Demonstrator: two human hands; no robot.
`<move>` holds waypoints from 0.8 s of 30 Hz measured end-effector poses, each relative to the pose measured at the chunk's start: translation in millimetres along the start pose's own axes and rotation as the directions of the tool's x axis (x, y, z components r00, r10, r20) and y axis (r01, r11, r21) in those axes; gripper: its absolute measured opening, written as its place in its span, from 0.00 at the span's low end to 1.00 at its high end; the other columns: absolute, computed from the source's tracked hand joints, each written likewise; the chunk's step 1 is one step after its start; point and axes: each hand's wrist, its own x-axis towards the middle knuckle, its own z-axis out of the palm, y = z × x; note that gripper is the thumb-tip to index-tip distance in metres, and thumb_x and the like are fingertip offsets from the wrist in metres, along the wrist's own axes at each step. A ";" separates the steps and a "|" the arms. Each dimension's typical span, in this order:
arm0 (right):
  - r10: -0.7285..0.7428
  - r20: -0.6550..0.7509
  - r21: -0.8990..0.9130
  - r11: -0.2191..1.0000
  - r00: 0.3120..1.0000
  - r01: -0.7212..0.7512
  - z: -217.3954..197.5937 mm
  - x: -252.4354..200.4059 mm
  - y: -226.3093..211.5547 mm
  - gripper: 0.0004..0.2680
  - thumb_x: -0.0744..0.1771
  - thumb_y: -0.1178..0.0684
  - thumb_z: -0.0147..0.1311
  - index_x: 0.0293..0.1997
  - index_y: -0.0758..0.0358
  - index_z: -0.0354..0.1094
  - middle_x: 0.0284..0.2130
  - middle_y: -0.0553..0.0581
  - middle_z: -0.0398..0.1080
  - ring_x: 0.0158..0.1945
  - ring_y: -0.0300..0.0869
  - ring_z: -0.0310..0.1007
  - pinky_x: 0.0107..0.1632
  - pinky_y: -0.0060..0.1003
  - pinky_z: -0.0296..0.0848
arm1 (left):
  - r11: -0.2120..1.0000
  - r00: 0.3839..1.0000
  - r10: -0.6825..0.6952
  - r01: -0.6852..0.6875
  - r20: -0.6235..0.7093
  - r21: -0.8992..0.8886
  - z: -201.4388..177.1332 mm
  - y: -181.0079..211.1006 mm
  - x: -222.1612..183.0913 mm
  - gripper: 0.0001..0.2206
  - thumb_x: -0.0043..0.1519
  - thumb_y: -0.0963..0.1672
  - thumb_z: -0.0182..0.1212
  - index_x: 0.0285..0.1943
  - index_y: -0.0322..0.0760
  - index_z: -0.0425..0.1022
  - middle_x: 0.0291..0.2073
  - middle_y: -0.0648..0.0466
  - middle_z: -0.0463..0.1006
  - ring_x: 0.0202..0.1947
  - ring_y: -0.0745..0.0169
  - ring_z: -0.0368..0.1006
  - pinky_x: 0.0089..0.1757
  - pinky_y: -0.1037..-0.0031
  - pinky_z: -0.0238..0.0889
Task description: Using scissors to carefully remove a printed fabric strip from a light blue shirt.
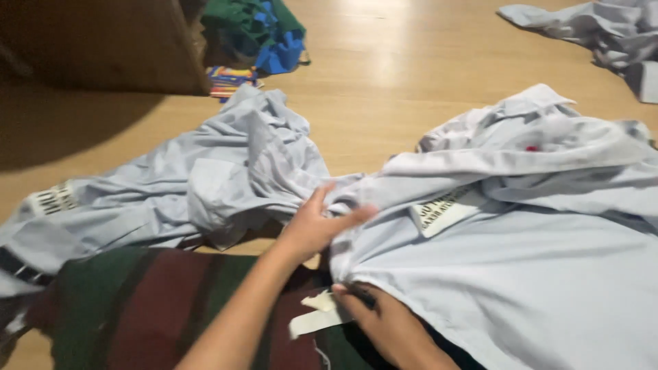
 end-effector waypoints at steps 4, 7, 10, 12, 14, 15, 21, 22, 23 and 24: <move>-0.172 0.086 -0.068 0.982 0.981 0.178 -9.3 11.9 21.1 0.13 0.65 0.42 0.55 0.52 0.45 0.80 0.39 0.40 0.83 0.38 0.31 0.77 0.47 0.23 0.74 | 0.672 0.935 0.344 -0.181 -0.086 0.718 38.3 36.4 20.9 0.35 0.45 0.59 0.70 0.64 0.58 0.71 0.59 0.48 0.68 0.60 0.42 0.65 0.57 0.55 0.61; -0.301 0.163 -0.050 0.949 0.940 0.312 4.0 23.9 49.7 0.14 0.66 0.44 0.52 0.56 0.46 0.76 0.48 0.43 0.83 0.49 0.33 0.82 0.55 0.26 0.75 | 0.614 0.976 0.218 -0.129 -0.010 0.779 35.0 42.2 39.6 0.37 0.48 0.53 0.75 0.66 0.43 0.63 0.57 0.43 0.74 0.58 0.47 0.72 0.56 0.61 0.65; -0.370 0.220 -0.189 0.891 0.903 0.412 14.4 8.7 44.4 0.13 0.67 0.41 0.50 0.55 0.44 0.74 0.50 0.44 0.80 0.52 0.39 0.79 0.57 0.34 0.72 | 0.710 0.996 0.081 -0.088 0.044 0.699 9.6 44.3 42.6 0.26 0.50 0.45 0.70 0.56 0.31 0.66 0.42 0.43 0.76 0.41 0.52 0.73 0.42 0.66 0.69; -0.435 0.239 -0.308 0.814 0.868 0.493 21.5 -3.9 27.1 0.12 0.67 0.40 0.51 0.53 0.42 0.74 0.50 0.43 0.78 0.53 0.42 0.77 0.57 0.38 0.69 | 0.783 0.997 0.011 -0.057 0.077 0.619 -41.8 28.6 64.0 0.07 0.56 0.42 0.61 0.36 0.34 0.84 0.26 0.52 0.78 0.25 0.61 0.71 0.29 0.71 0.69; -0.357 0.239 -0.164 0.902 0.903 0.400 26.8 -11.0 8.0 0.13 0.66 0.39 0.52 0.56 0.37 0.74 0.44 0.40 0.80 0.47 0.33 0.79 0.55 0.30 0.70 | 0.861 0.834 0.375 -0.152 -0.405 0.485 -114.3 -4.3 117.1 0.15 0.57 0.49 0.60 0.37 0.34 0.84 0.23 0.49 0.75 0.24 0.56 0.69 0.28 0.66 0.62; -0.355 0.236 -0.162 0.904 0.905 0.396 51.8 -8.1 6.3 0.13 0.66 0.39 0.52 0.56 0.37 0.74 0.44 0.40 0.80 0.47 0.33 0.79 0.55 0.30 0.70 | 0.860 0.836 0.375 -0.153 -0.401 0.486 -139.9 -2.6 90.9 0.15 0.57 0.49 0.60 0.37 0.34 0.84 0.23 0.49 0.75 0.24 0.56 0.69 0.28 0.66 0.62; -0.567 0.208 -0.052 0.808 0.797 0.587 125.9 -28.8 -32.8 0.12 0.66 0.41 0.51 0.52 0.40 0.75 0.43 0.54 0.77 0.47 0.50 0.76 0.51 0.45 0.72 | 0.901 0.631 0.251 0.125 -0.734 0.416 -214.5 -3.0 -18.7 0.18 0.67 0.50 0.60 0.54 0.31 0.82 0.37 0.44 0.81 0.33 0.48 0.74 0.37 0.62 0.66; -0.442 0.287 -0.063 0.877 0.850 0.477 103.0 -41.1 -51.3 0.12 0.67 0.40 0.51 0.55 0.43 0.72 0.44 0.51 0.77 0.47 0.47 0.77 0.50 0.41 0.73 | 0.888 0.650 0.249 0.141 -0.718 0.437 -210.6 -1.3 -28.2 0.17 0.66 0.49 0.61 0.53 0.29 0.81 0.38 0.43 0.82 0.34 0.47 0.75 0.39 0.62 0.67; -0.306 0.349 -0.084 0.931 0.886 0.354 79.7 -51.8 -69.8 0.14 0.68 0.39 0.50 0.57 0.46 0.69 0.46 0.48 0.77 0.47 0.44 0.78 0.50 0.37 0.74 | 0.871 0.678 0.255 0.148 -0.690 0.468 -204.6 3.7 -33.3 0.16 0.64 0.47 0.63 0.51 0.28 0.81 0.39 0.42 0.83 0.36 0.46 0.77 0.40 0.61 0.68; -0.303 0.358 -0.083 0.932 0.883 0.353 70.7 -44.4 -62.7 0.14 0.68 0.39 0.50 0.57 0.46 0.69 0.46 0.48 0.77 0.47 0.44 0.78 0.50 0.37 0.74 | 0.872 0.676 0.247 0.158 -0.695 0.463 -208.4 -3.3 -37.0 0.16 0.64 0.47 0.63 0.51 0.28 0.81 0.39 0.42 0.83 0.36 0.46 0.77 0.40 0.61 0.68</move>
